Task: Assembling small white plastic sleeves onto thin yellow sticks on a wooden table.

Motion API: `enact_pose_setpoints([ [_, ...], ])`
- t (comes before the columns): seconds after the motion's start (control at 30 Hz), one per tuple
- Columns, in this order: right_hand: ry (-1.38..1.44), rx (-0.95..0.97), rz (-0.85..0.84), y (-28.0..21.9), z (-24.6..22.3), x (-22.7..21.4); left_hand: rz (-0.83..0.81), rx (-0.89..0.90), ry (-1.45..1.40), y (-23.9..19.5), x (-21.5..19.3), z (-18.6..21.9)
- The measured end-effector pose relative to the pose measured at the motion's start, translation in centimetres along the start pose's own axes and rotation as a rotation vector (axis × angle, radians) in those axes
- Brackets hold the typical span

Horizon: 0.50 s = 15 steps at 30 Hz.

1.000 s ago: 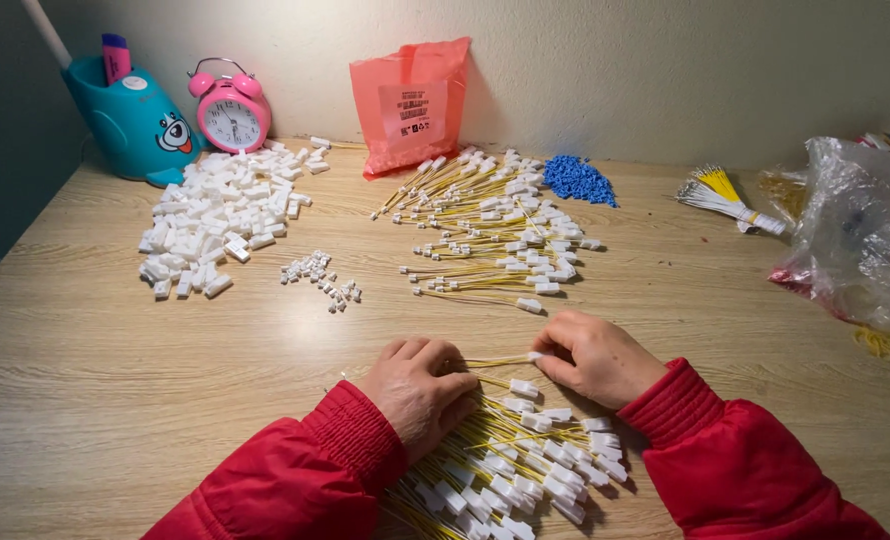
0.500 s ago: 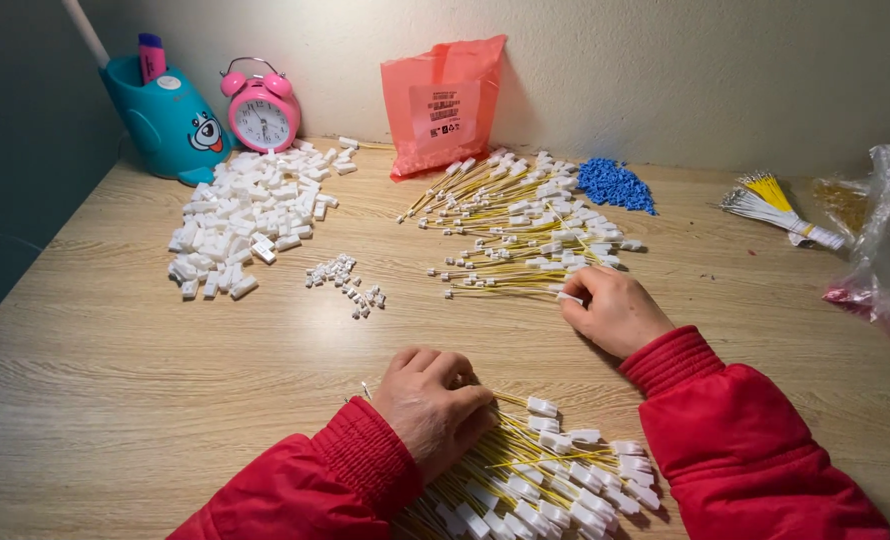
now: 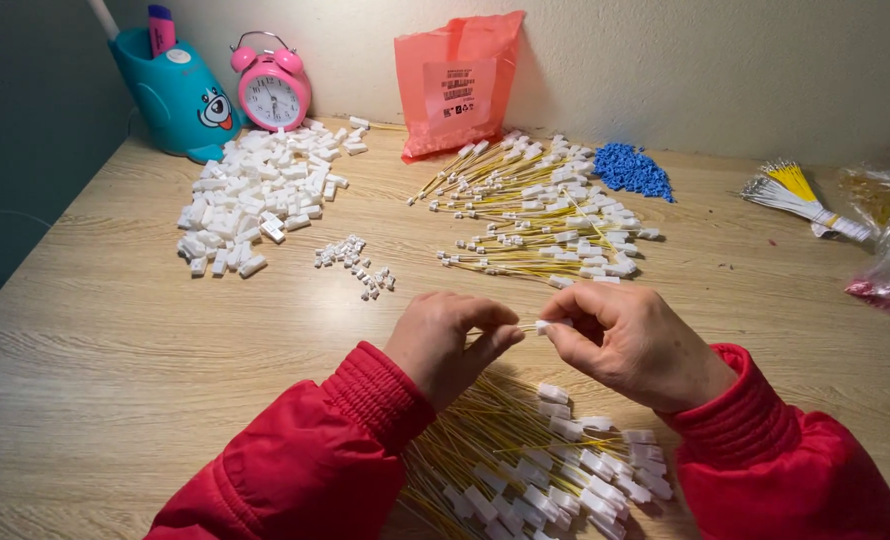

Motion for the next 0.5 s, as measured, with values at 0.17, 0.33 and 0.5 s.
enact_pose_setpoints([
  [0.17,0.09,0.088,-0.03,0.4,3.1,0.1,-0.136,-0.264,-0.155,-0.6,-0.2,-2.0],
  [0.33,0.135,0.26,0.011,1.4,8.8,-1.2,-0.237,-0.464,-0.116,-2.1,0.8,-7.8],
  [0.5,0.188,0.355,-0.008,1.9,10.6,-0.1,-0.194,-0.579,-0.115,-2.4,0.0,-9.5],
])
Point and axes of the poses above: each hand's wrist, its own y-axis towards the middle knuckle, its own x-axis out of the palm, z = x × y, the point moved 10 cm from there along y, towards the middle knuckle, and after that the axes turned 5 degrees about x, right-handed, at the moved point
